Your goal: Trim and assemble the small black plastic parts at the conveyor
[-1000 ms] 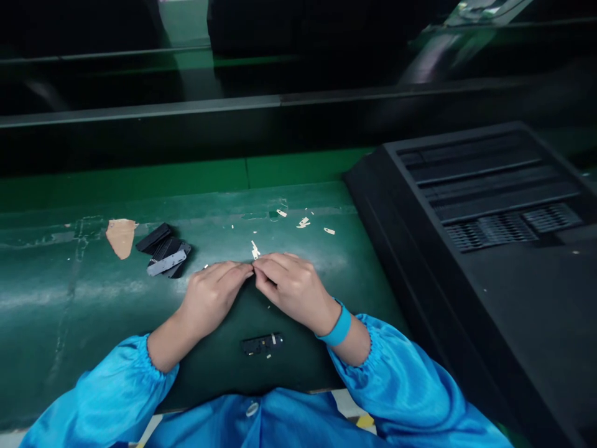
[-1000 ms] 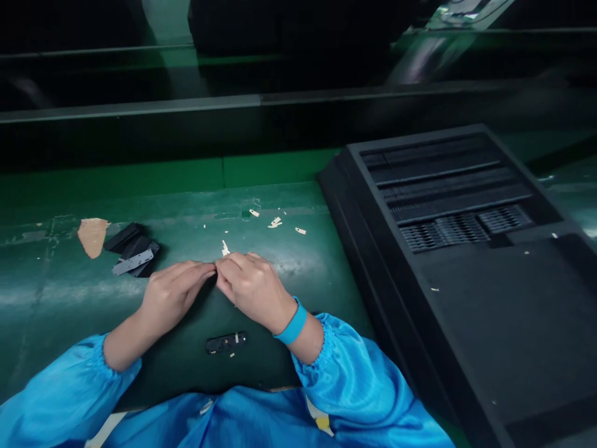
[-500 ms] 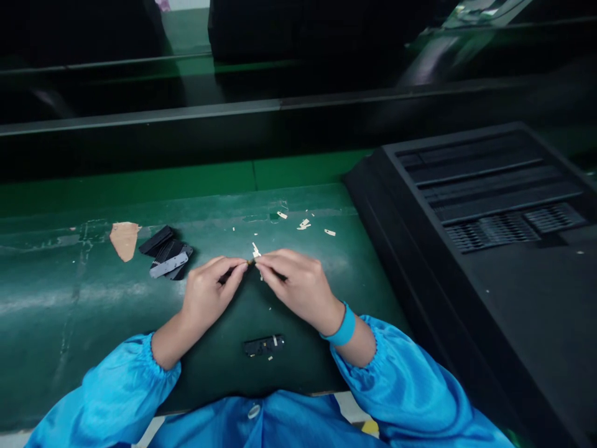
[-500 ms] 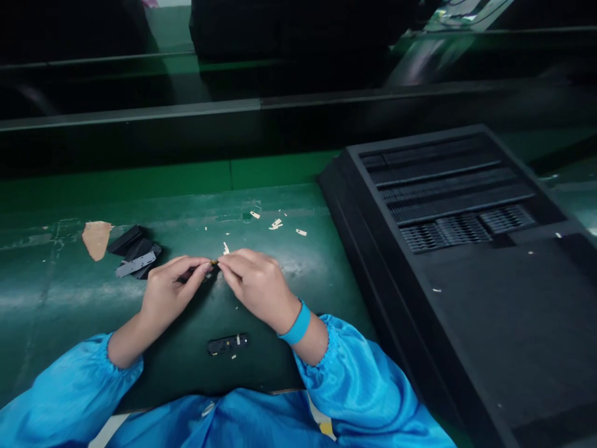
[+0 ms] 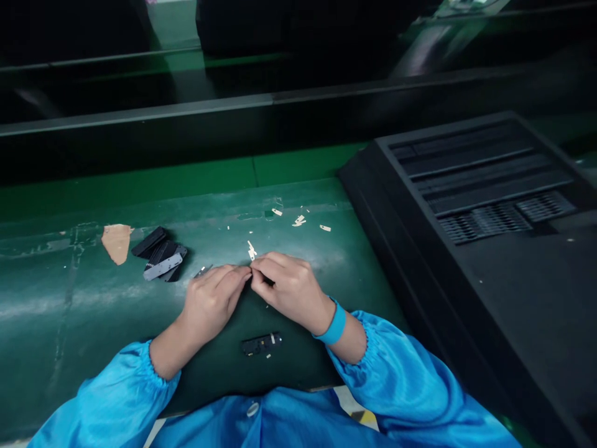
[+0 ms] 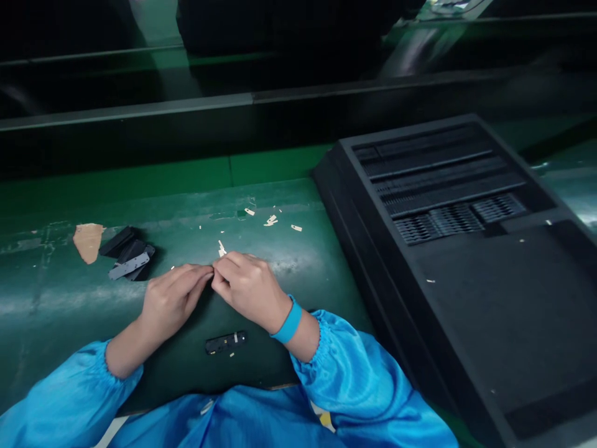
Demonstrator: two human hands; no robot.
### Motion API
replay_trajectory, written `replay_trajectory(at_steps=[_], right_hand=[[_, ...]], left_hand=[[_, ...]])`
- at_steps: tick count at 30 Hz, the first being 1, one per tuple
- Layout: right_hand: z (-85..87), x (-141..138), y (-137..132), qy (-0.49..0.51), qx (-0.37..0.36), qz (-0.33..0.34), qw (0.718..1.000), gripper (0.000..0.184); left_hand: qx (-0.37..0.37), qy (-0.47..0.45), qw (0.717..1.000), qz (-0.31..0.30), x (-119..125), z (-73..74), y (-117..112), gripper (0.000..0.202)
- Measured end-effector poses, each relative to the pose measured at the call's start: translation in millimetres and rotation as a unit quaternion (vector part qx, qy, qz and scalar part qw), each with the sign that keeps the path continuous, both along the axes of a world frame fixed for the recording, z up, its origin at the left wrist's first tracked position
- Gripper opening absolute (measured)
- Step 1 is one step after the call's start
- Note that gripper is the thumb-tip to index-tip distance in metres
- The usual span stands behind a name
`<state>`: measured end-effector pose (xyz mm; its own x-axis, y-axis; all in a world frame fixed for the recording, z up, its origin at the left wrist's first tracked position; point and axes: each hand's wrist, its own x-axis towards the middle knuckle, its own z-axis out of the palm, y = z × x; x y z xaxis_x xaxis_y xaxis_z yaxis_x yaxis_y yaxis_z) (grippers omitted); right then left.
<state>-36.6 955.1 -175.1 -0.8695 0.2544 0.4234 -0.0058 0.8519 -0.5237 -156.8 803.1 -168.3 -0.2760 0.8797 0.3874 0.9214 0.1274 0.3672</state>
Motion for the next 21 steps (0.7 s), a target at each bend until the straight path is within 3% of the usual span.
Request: replay_trajectory(at_steps=[11, 15, 19, 21], right_hand=[[2.6, -4.1, 2.2, 0.015, -0.096, -0.018, 0.995, 0.020], [3.4, -2.9, 16.5, 0.029, -0.121, -0.056, 0.991, 0.018], [2.8, 1.8, 40.7, -0.053, -0.028, -0.183, 0.981, 0.023], [2.3, 2.8, 44.9, -0.104, -0.013, -0.201, 0.974, 0.024]], left_hand=[[0.009, -0.152, 0.987, 0.049, 0.2, 3.4, 5.2, 0.013], [0.022, -0.184, 0.980, 0.076, -3.4, 4.9, 4.3, 0.011], [0.086, -0.061, 0.993, 0.057, -13.1, 5.3, 1.0, 0.012], [0.130, 0.032, 0.991, 0.024, -17.6, 5.2, -2.0, 0.018]])
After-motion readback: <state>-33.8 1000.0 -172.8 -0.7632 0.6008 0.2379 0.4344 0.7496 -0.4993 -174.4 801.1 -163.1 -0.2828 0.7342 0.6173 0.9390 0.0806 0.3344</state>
